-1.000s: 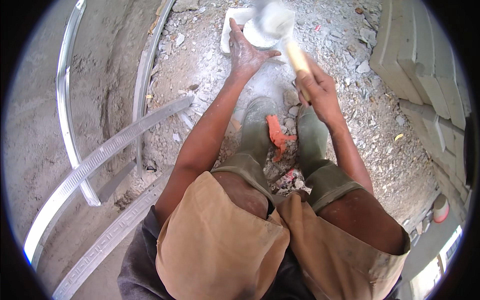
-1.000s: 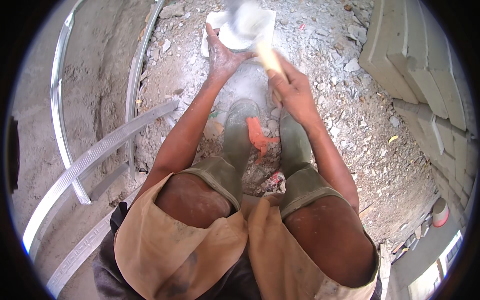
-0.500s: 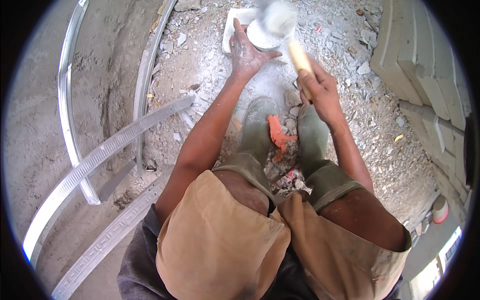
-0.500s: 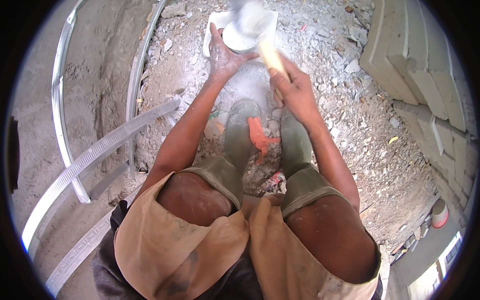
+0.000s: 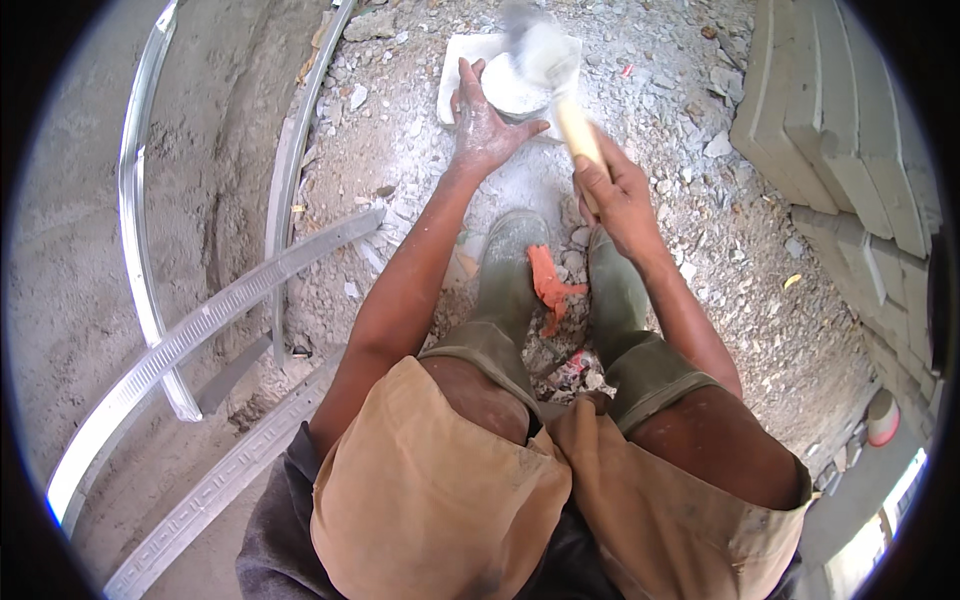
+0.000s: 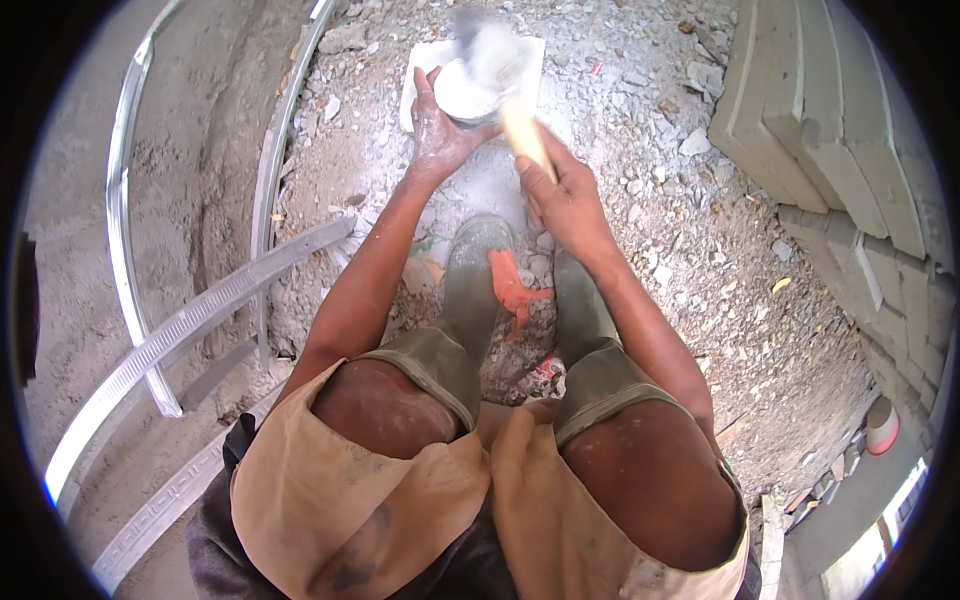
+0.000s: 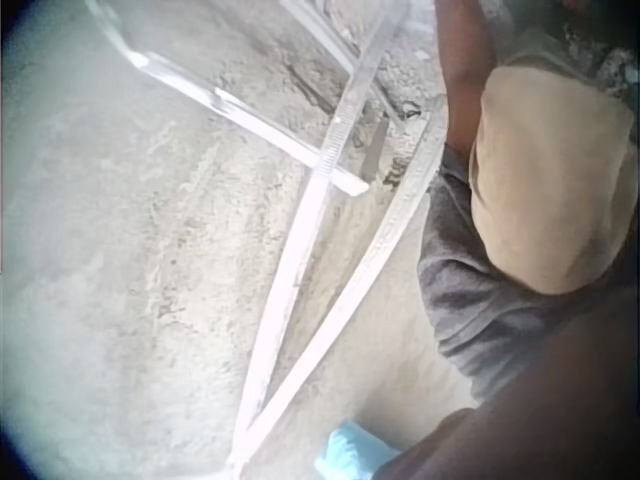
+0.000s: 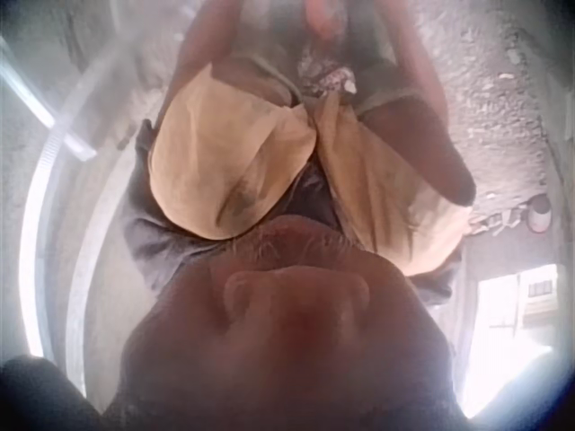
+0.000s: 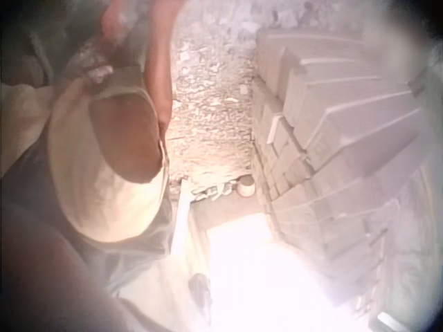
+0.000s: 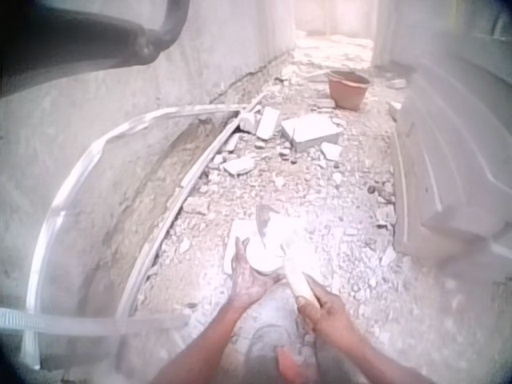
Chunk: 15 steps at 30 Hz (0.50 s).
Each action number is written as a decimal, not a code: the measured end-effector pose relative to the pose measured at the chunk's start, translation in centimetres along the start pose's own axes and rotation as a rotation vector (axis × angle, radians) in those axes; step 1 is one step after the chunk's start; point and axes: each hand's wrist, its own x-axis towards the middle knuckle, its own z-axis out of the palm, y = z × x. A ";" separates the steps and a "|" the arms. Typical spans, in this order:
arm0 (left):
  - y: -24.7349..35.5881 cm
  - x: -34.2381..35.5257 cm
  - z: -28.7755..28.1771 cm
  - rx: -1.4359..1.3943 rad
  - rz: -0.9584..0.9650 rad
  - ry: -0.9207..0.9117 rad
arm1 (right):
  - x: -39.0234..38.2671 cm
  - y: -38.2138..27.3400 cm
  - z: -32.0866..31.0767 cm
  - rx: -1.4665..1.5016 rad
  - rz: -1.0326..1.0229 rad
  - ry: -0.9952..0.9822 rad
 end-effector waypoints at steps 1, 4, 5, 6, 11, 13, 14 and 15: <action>-0.1 0.1 -0.3 0.009 0.015 -0.005 | 0.1 -0.2 -0.3 0.012 0.022 -0.033; 0.5 -0.5 -0.9 0.072 -0.133 -0.073 | -0.3 -0.8 -1.3 0.065 0.035 -0.038; 0.7 -0.3 -0.8 0.023 -0.105 -0.086 | -0.4 -0.6 -1.2 0.054 0.031 -0.021; 0.7 0.0 -1.1 -0.025 -0.076 -0.088 | -0.2 -0.7 -0.9 0.039 0.022 -0.014; 0.0 0.5 -1.3 -0.098 0.000 -0.021 | 0.0 -1.0 -1.3 -0.024 0.021 -0.137; 0.8 -0.1 -1.0 0.119 -0.021 0.040 | -0.1 -0.6 -0.8 0.064 -0.055 -0.014; 0.4 -0.1 -0.8 0.049 -0.022 0.023 | -0.1 -0.5 -0.7 0.108 -0.094 0.047; 0.7 0.1 -1.0 -0.016 -0.020 -0.008 | 0.1 -0.6 -1.0 0.042 -0.057 -0.001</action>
